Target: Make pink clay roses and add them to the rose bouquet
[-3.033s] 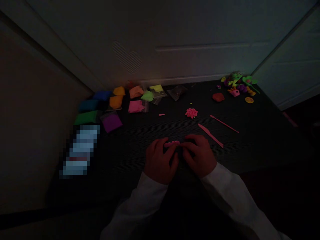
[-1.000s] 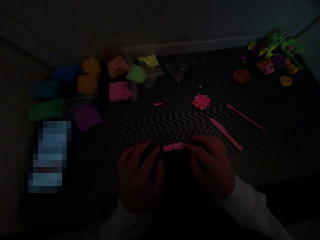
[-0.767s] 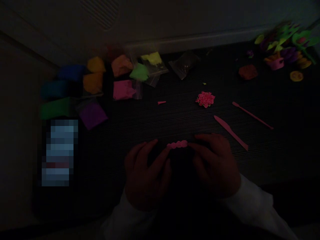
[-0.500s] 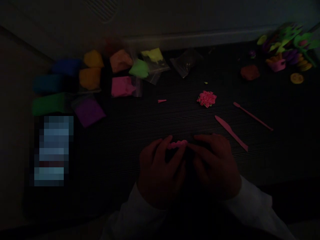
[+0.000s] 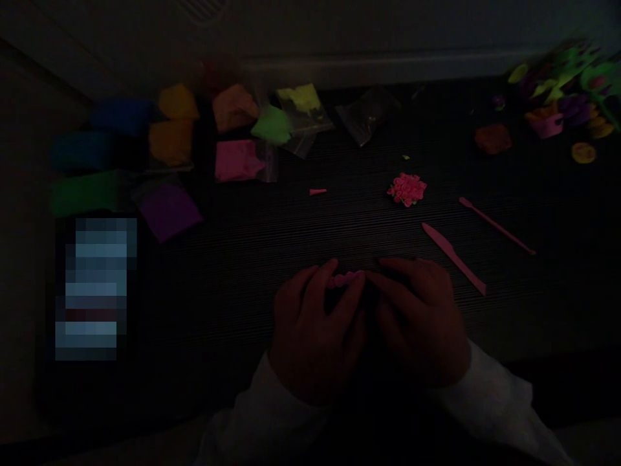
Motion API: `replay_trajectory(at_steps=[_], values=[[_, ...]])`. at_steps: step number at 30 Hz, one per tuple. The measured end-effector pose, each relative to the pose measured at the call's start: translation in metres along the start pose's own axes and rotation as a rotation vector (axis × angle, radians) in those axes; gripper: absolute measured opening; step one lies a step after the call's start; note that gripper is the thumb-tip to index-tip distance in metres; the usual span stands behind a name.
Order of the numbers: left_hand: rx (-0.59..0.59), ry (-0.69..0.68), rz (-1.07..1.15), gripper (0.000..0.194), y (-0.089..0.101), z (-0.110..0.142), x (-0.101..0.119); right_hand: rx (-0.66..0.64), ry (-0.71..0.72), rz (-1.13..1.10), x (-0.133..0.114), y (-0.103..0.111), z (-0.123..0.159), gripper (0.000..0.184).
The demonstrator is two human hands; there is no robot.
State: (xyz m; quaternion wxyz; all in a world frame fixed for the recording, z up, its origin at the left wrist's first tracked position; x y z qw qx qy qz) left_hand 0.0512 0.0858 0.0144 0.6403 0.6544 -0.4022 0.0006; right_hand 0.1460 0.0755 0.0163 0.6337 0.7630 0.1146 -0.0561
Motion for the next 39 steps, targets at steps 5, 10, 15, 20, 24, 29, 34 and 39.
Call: replay_trajectory(at_steps=[5, 10, 15, 20, 24, 29, 34, 39], values=[[-0.017, 0.015, -0.015, 0.040, -0.003, 0.000, 0.001, 0.065, -0.062, -0.063, 0.007, 0.006, 0.001, 0.026], [-0.007, 0.010, -0.017, 0.043, -0.004, -0.001, 0.002, 0.059, -0.082, -0.105, 0.009, 0.007, 0.001, 0.024], [0.006, -0.002, -0.031, 0.046, -0.001, 0.000, 0.002, 0.070, -0.096, -0.124, 0.011, 0.007, 0.002, 0.024], [0.155, 0.005, -0.086, 0.042, 0.026, 0.015, -0.012, 0.078, -0.097, -0.143, 0.012, 0.008, 0.003, 0.024], [0.170, 0.010, -0.123, 0.037, 0.035, 0.022, -0.022, 0.078, -0.101, -0.143, 0.012, 0.009, 0.002, 0.024], [0.156, -0.002, -0.110, 0.037, 0.032, 0.020, -0.019, 0.064, -0.084, -0.118, 0.010, 0.008, 0.001, 0.024], [0.103, -0.012, -0.141, 0.040, 0.024, 0.017, -0.017, 0.050, -0.073, -0.116, 0.009, 0.007, 0.001, 0.024], [0.121, -0.013, -0.144, 0.040, 0.025, 0.017, -0.019, 0.053, -0.062, -0.120, 0.007, 0.007, 0.000, 0.023]])
Point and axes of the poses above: each hand's wrist, its own z-axis away from the middle knuckle, its own y-axis out of the back of the hand, x = y × z, the point moved 10 cm from there along -z, towards the middle knuckle, and after that the axes turned 13 degrees about z, right-handed, at the moved point
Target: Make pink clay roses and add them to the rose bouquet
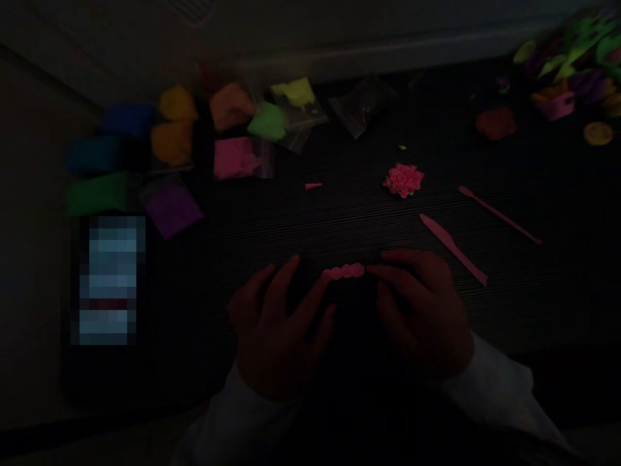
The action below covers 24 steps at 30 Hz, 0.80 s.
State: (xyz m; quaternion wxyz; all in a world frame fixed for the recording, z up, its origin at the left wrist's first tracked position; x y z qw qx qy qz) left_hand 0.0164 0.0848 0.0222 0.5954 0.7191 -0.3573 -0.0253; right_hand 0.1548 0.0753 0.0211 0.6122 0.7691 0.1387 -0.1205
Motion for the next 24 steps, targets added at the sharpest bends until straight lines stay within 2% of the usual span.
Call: replay_trajectory(at_steps=[5, 9, 18, 24], values=[[0.012, -0.017, 0.008, 0.046, 0.0004, 0.0017, 0.0019, 0.008, -0.008, 0.005, 0.0009, 0.0010, 0.0004, 0.023], [-0.027, -0.036, -0.047, 0.051, -0.0051, 0.0044, 0.0040, 0.009, -0.015, 0.000, 0.0020, 0.0001, 0.0011, 0.024], [-0.056, -0.080, -0.090, 0.053, -0.0089, 0.0063, 0.0070, 0.007, -0.013, -0.001, 0.0009, 0.0009, 0.0002, 0.024], [-0.069, -0.038, -0.051, 0.051, -0.0095, 0.0052, 0.0028, 0.005, -0.007, -0.004, 0.0010, 0.0008, 0.0013, 0.024]])
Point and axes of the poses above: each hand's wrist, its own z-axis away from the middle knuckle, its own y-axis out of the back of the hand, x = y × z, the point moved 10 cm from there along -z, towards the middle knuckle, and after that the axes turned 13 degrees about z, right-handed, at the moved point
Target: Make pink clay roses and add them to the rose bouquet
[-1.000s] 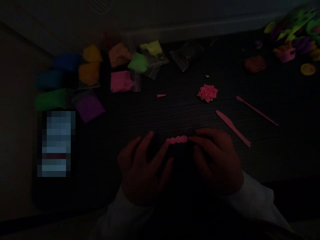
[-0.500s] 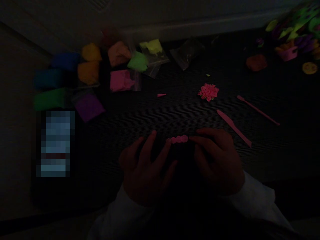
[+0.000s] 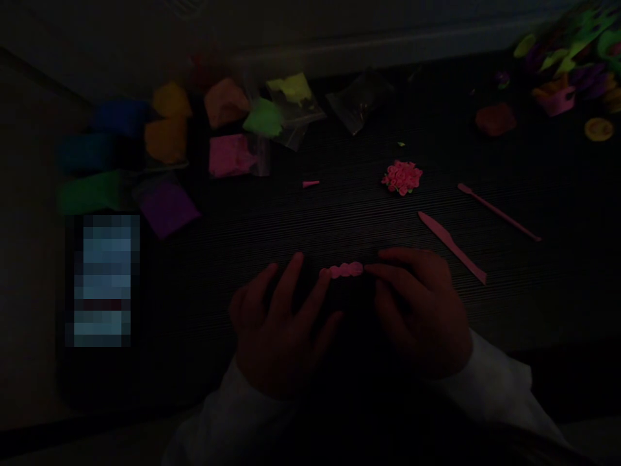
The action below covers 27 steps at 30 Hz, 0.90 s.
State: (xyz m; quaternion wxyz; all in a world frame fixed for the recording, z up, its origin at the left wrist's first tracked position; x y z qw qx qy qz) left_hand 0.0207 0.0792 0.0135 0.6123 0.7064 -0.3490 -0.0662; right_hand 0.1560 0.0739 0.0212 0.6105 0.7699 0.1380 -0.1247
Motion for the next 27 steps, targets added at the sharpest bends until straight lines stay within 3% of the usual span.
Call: replay_trajectory(at_steps=[18, 27], values=[[-0.019, 0.042, -0.007, 0.060, -0.0029, 0.0028, -0.0064, -0.002, -0.007, -0.014, 0.0003, 0.0012, -0.0015, 0.023], [-0.056, 0.011, 0.012, 0.061, -0.0073, -0.0013, 0.0009, -0.012, -0.004, -0.023, 0.0001, 0.0003, -0.0005, 0.023]])
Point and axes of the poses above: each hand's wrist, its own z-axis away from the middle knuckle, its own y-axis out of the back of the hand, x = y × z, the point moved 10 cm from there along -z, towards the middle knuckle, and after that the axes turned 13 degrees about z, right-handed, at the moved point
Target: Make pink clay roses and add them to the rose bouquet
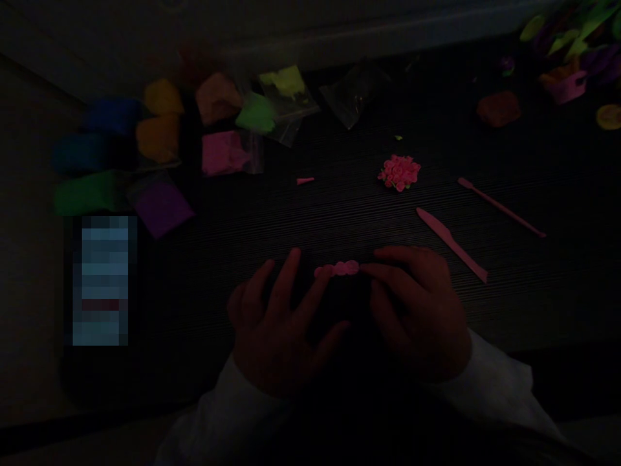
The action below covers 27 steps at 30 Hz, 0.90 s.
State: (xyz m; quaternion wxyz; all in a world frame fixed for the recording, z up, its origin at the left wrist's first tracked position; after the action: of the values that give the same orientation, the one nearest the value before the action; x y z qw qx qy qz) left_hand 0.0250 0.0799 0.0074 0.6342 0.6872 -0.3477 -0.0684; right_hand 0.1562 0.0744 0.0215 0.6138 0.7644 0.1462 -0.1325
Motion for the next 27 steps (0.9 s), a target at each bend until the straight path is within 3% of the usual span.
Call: replay_trajectory(at_steps=[27], values=[[-0.008, -0.014, 0.027, 0.062, -0.0036, -0.0021, 0.0017, -0.002, 0.005, -0.005, 0.0004, 0.0003, 0.0007, 0.023]])
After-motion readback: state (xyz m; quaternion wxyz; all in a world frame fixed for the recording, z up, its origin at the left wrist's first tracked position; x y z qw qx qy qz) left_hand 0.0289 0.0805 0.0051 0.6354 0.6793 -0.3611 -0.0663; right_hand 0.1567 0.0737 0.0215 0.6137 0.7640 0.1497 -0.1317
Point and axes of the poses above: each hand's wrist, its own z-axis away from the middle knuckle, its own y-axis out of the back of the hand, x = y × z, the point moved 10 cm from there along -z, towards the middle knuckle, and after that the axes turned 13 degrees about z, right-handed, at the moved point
